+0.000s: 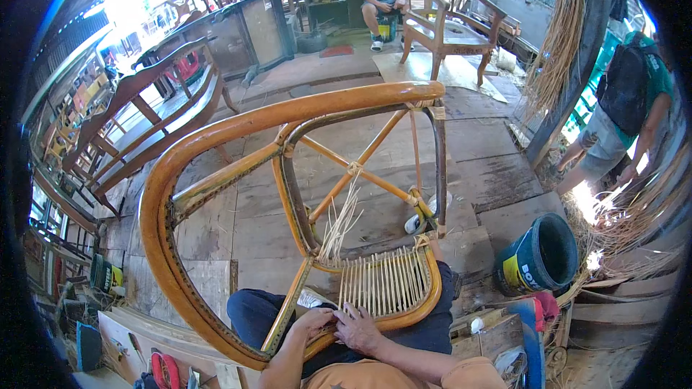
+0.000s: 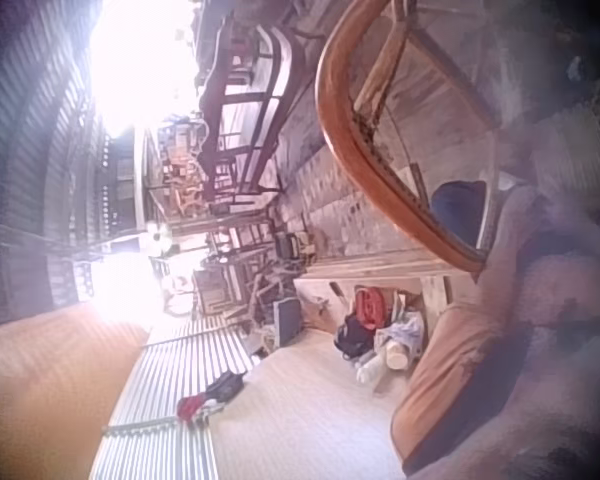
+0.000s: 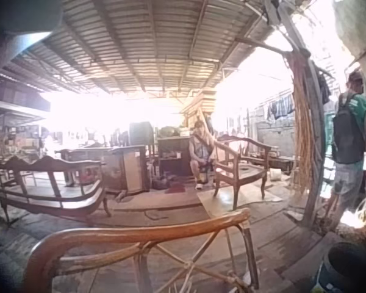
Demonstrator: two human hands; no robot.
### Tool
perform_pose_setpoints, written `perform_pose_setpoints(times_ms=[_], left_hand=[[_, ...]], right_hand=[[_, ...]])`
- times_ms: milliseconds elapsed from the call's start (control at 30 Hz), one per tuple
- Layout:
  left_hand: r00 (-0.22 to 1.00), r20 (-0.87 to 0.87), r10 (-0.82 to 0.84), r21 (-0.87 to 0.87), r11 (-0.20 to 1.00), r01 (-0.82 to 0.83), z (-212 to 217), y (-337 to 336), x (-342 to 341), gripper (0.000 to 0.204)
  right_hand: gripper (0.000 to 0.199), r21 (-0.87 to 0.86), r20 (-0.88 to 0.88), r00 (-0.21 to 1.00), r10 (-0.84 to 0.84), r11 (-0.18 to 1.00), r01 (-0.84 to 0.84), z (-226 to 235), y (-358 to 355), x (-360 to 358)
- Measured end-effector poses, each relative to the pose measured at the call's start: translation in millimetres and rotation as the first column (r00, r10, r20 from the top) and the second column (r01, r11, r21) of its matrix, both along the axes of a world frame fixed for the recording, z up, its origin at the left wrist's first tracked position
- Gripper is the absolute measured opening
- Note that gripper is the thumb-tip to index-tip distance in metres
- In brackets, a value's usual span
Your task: Weaving rattan strips into the seat frame of a wooden chair.
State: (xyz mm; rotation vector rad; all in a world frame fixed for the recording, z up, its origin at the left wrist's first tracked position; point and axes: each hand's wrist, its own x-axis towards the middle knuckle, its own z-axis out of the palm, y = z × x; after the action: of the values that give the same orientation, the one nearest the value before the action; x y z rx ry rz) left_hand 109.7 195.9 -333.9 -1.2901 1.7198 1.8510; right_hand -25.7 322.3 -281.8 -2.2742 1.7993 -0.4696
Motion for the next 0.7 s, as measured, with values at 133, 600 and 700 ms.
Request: perform_pose_setpoints(times_ms=[133, 600, 700], left_hand=[[0.997, -0.062, 0.039, 0.042, 0.998, -0.036, -7.3, 0.4, -0.1, 0.023], [0.936, -0.11, 0.333, 0.303, 0.908, -0.288, -12.5, 7.3, -2.3, 0.014], [0.924, -0.096, 0.371, 0.321, 0.89, -0.323, -7.7, 8.3, -2.6, 0.013]], right_hand=[[0.031, 0.012, 0.008, 1.0, -0.009, 1.0, 0.009, -1.8, 1.8, -1.9], [0.029, 0.065, -0.003, 1.0, -0.006, 0.998, 0.006, -6.0, -0.3, 0.1], [0.029, 0.037, -0.011, 1.0, -0.007, 0.999, 0.008, -6.9, 0.1, 0.6]])
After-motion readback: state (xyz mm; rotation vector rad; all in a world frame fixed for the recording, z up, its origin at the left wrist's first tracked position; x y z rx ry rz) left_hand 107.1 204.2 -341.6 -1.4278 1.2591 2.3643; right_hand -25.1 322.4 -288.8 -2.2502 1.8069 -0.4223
